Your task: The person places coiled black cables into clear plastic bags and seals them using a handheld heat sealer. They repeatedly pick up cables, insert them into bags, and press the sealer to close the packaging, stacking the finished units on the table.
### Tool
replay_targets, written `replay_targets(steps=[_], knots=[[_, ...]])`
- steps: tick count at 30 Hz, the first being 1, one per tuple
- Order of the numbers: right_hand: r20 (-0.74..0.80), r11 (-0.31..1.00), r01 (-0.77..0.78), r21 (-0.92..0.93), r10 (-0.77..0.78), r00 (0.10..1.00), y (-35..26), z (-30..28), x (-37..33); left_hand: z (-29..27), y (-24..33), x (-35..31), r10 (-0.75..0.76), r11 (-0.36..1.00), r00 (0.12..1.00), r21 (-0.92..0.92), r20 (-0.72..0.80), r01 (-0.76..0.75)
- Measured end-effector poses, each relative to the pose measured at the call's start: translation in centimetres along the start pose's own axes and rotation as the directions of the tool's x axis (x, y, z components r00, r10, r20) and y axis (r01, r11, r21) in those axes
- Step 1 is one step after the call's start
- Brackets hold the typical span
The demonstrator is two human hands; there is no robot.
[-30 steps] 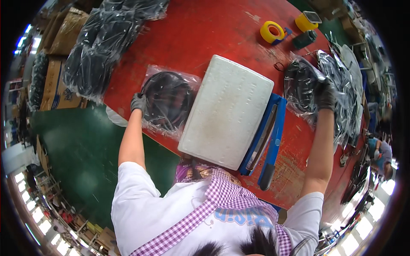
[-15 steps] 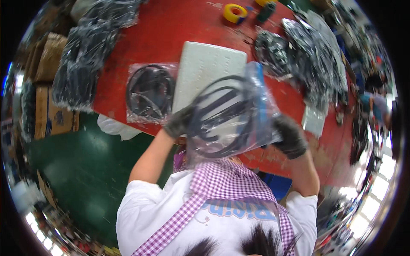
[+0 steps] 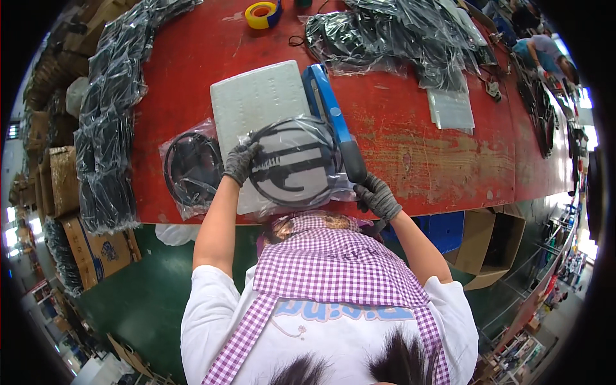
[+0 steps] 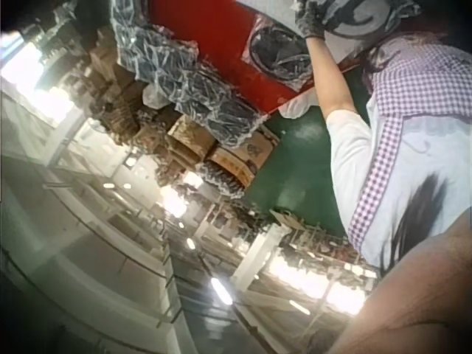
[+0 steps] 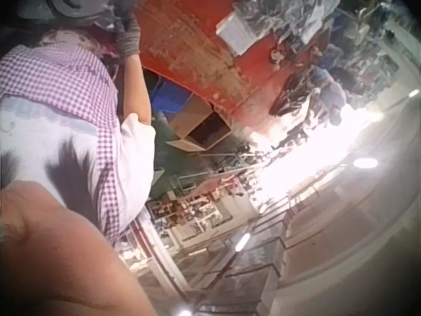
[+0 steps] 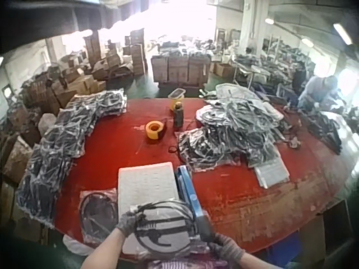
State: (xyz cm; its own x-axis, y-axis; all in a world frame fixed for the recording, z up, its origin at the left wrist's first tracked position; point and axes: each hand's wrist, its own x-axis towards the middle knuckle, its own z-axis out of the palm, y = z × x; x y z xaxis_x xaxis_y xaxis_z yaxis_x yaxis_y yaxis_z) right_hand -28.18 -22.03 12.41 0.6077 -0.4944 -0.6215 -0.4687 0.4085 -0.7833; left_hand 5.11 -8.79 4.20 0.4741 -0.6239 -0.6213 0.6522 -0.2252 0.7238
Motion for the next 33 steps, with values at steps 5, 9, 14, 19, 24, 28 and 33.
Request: replay_targets(steps=[5,9,14,19,24,28,33], knots=[[0.073,0.949,0.008,-0.315,0.016,0.997,6.6,-5.1,5.9,2.1,0.1,3.1,0.162,0.879,0.983,0.465,-0.081,-0.107],[0.168,0.168,0.191,-0.967,-0.140,0.976,7.0,-8.3,13.9,1.9,-0.7,4.4,0.148,0.891,0.983,0.445,-0.105,-0.087],[-0.068,0.891,0.148,-0.428,-0.195,0.978,0.2,-4.5,17.2,2.3,-0.2,3.5,0.077,0.904,0.986,0.427,-0.147,-0.007],[-0.244,0.978,0.138,0.159,-0.096,0.965,-2.1,-3.6,24.6,1.5,-1.1,4.5,0.102,0.954,0.992,0.289,-0.077,-0.076],[-0.484,0.904,0.345,-0.251,-0.426,0.764,-6.3,-4.4,21.0,0.2,-2.1,4.8,0.102,0.933,0.984,0.356,-0.146,-0.044],[-0.662,0.900,0.247,-0.358,-0.431,0.613,-5.8,-7.8,19.1,0.4,-1.6,5.7,0.150,0.888,0.979,0.454,-0.140,-0.071],[-0.299,0.874,0.414,-0.255,-0.478,0.826,-10.2,-1.5,7.1,-1.3,-1.0,5.4,0.203,0.887,0.961,0.450,-0.187,-0.100]])
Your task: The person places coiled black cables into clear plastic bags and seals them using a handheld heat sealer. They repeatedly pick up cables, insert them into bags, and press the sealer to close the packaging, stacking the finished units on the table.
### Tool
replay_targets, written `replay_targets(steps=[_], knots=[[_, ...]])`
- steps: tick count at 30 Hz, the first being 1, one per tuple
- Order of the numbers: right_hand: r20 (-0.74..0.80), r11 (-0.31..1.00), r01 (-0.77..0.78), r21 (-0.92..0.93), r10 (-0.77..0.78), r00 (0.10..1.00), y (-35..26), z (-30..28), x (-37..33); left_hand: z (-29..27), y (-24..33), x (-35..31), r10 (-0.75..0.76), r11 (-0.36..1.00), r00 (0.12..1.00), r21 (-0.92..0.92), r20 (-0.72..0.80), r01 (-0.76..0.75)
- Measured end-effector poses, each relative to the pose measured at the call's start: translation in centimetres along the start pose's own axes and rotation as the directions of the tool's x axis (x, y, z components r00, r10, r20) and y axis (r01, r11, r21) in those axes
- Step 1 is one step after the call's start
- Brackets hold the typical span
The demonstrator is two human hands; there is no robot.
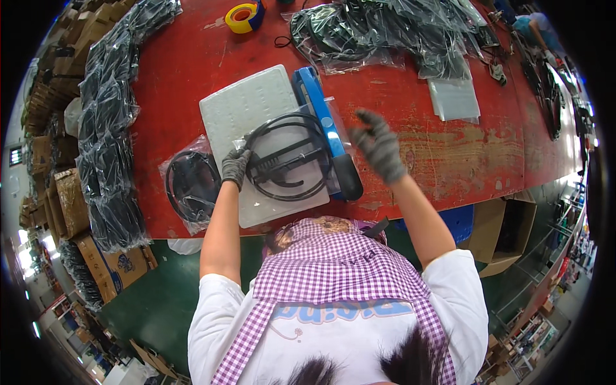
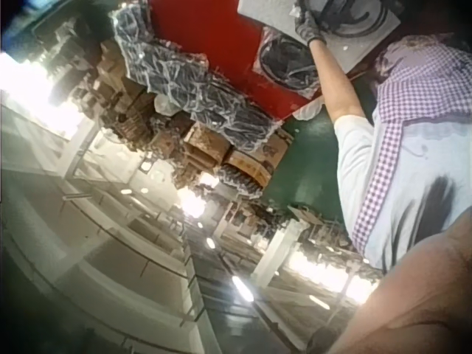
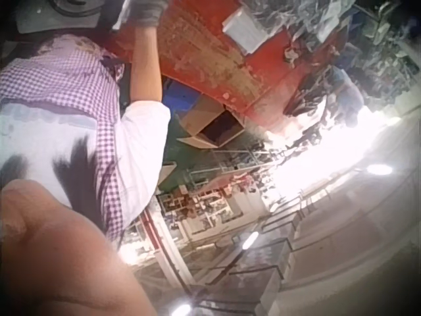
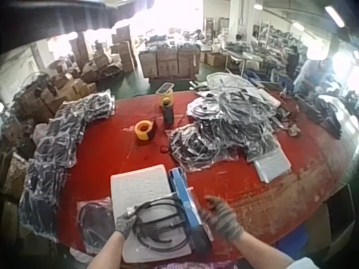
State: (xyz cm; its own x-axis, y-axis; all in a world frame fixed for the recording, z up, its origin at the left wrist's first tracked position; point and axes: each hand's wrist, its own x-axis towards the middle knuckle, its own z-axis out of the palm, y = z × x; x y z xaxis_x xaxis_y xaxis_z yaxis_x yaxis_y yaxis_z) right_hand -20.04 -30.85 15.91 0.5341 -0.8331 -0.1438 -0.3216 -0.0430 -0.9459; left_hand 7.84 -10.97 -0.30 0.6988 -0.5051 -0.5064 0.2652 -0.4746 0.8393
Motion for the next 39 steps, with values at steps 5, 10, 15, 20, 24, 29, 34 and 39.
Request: replay_targets(steps=[5,10,15,20,24,29,34,39], knots=[[0.223,0.473,0.272,-0.838,-0.156,0.962,1.9,4.2,-7.5,-1.4,0.5,0.5,0.010,1.000,1.000,-0.021,-0.022,-0.010],[0.176,0.512,0.390,-0.766,-0.416,0.892,10.8,6.4,-8.6,-2.3,0.0,0.4,0.003,1.000,1.000,-0.010,-0.008,-0.003],[0.172,0.540,0.518,-0.663,-0.564,0.807,11.7,6.2,-8.1,-3.2,-0.1,-1.4,-0.095,0.990,0.993,0.095,-0.067,0.101],[0.152,0.543,0.522,-0.658,-0.583,0.798,11.8,6.3,-8.1,-2.4,-1.6,-6.1,-0.357,0.931,0.934,-0.086,0.001,0.355],[0.146,0.545,0.513,-0.663,-0.577,0.803,11.7,6.5,-8.1,-2.2,-1.3,-7.0,-0.433,0.865,0.877,-0.177,0.208,0.469],[0.144,0.531,0.511,-0.676,-0.584,0.799,11.1,6.5,-8.2,-2.9,-2.4,-7.9,-0.294,0.832,0.874,-0.347,0.387,0.433],[0.137,0.523,0.513,-0.681,-0.598,0.790,11.1,6.6,-8.2,-1.0,-0.5,-9.1,-0.149,0.766,0.901,-0.528,0.408,0.366],[0.153,0.523,0.532,-0.666,-0.602,0.784,10.9,6.7,-8.4,-1.0,-0.9,-7.9,-0.233,0.686,0.855,-0.545,0.463,0.482]])
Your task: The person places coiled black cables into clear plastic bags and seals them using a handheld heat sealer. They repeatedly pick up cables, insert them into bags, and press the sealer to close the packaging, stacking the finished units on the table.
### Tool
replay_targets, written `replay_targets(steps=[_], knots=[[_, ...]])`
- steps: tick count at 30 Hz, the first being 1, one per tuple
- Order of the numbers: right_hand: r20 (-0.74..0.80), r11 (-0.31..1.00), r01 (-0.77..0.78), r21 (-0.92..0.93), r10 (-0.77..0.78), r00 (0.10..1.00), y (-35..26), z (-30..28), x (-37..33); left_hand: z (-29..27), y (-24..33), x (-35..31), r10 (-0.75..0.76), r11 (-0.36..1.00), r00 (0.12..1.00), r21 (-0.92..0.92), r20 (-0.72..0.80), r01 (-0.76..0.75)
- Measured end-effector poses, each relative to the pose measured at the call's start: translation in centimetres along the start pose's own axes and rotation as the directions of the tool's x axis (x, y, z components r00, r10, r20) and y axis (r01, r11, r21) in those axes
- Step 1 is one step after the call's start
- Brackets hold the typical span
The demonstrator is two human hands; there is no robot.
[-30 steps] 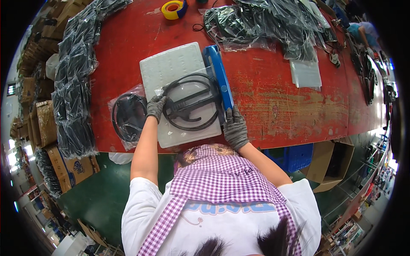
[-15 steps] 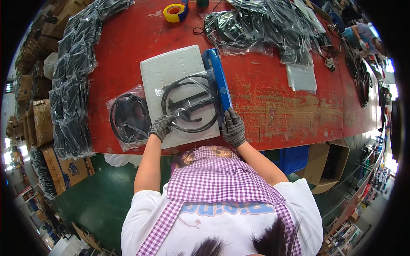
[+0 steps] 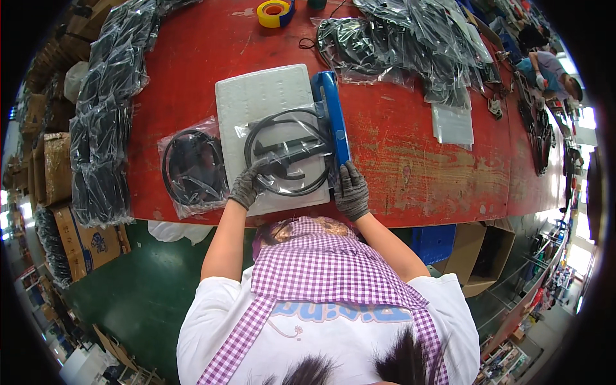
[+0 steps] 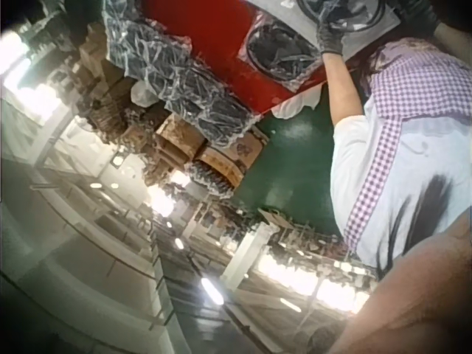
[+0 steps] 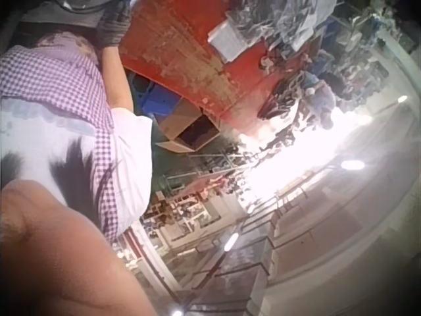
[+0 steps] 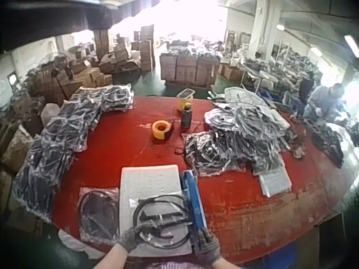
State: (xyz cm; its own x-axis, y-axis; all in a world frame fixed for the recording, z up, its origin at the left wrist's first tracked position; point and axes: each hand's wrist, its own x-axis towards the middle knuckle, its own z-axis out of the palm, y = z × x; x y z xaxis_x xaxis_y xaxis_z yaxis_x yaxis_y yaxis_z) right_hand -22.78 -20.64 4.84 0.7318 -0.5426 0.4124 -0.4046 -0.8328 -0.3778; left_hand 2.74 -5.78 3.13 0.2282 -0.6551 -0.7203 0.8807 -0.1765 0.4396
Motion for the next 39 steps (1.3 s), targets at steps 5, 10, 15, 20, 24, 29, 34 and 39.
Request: replay_targets(steps=[5,10,15,20,24,29,34,39], knots=[[0.022,0.999,-0.036,0.011,0.036,0.999,-0.1,-0.1,0.1,-1.9,-0.9,1.3,-0.010,0.999,1.000,-0.035,-0.030,0.009],[0.173,0.940,-0.250,0.231,0.213,0.962,-1.5,-3.7,3.1,-1.4,-0.7,1.6,0.006,1.000,0.998,-0.018,-0.068,-0.008],[0.733,-0.160,-0.759,0.631,0.445,0.515,5.8,-5.3,12.3,0.2,0.6,0.1,-0.036,0.999,0.998,-0.017,-0.058,0.035],[0.874,-0.718,-0.512,0.472,0.455,0.169,20.0,6.9,17.1,-0.1,1.6,-0.6,0.000,0.994,0.988,0.106,-0.153,0.016],[0.851,-0.816,-0.325,0.478,0.522,-0.057,24.8,15.3,22.4,0.0,4.1,-5.3,0.132,0.991,0.969,0.015,-0.208,-0.132],[0.958,-0.890,-0.424,0.170,0.048,0.283,28.2,19.0,23.9,-5.4,4.5,-10.4,0.337,0.824,0.803,-0.259,-0.491,-0.504],[0.865,-0.616,-0.679,0.400,0.499,0.057,25.7,18.0,25.2,-10.8,3.5,-8.5,0.400,0.718,0.656,-0.225,-0.640,-0.658],[0.622,-0.185,-0.678,0.711,0.616,0.484,25.6,10.4,27.6,-11.8,1.4,-4.7,0.242,0.810,0.661,-0.227,-0.710,-0.541]])
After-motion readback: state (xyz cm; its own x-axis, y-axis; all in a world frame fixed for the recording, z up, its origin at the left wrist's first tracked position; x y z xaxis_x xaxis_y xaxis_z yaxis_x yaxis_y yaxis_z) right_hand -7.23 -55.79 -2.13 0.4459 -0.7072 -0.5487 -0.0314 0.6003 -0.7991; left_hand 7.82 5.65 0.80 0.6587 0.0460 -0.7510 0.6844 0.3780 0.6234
